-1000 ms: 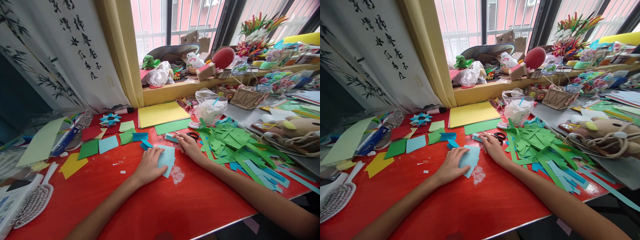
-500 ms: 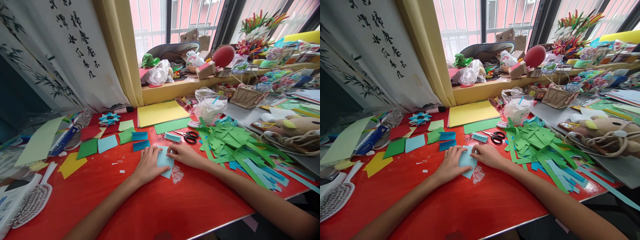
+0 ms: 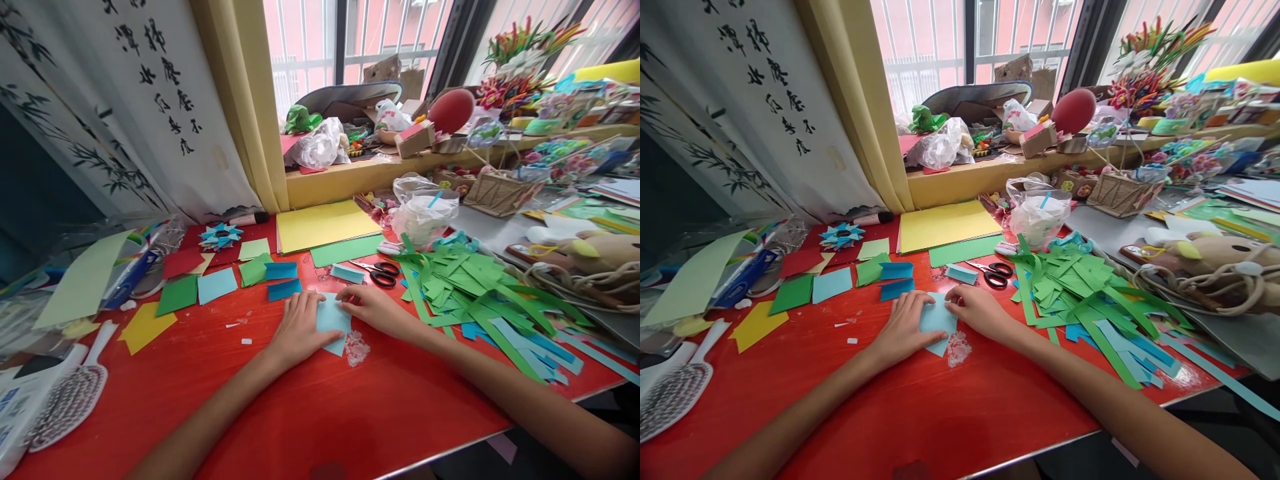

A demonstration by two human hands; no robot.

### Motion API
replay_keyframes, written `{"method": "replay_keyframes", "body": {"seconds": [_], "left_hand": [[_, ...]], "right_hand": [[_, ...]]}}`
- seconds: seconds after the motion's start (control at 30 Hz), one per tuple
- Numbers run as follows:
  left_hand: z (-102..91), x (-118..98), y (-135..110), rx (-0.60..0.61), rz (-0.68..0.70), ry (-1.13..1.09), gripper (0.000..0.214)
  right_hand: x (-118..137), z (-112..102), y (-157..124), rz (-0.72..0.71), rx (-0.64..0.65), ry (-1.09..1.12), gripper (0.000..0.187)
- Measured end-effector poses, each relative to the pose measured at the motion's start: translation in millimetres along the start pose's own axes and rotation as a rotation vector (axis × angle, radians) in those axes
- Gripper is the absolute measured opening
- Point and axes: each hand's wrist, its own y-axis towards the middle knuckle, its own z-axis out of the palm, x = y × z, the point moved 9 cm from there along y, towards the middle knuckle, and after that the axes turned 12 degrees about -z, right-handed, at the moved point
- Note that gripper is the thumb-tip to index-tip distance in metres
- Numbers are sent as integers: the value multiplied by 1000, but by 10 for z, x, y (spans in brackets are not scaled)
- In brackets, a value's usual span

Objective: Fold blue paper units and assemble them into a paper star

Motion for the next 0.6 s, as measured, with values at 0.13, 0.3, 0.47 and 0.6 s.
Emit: {"method": "replay_keyframes", "body": {"seconds": [0.13,0.3,0.47,0.6], "left_hand": [[8,-1,-3,7,3,7,57],[-7,-26,-9,8,27,-12,57],[-90,-12,-10,-4,20,-144,41],[-183,129,17,-26,-77,-409,14]], "right_hand": [[-10,45,-30,53,68,178,19],[-133,185,-75,207,93,495,22],[-111,255,-43,196,75,637,27],[-70,145,-18,166,-70,692,23]]}}
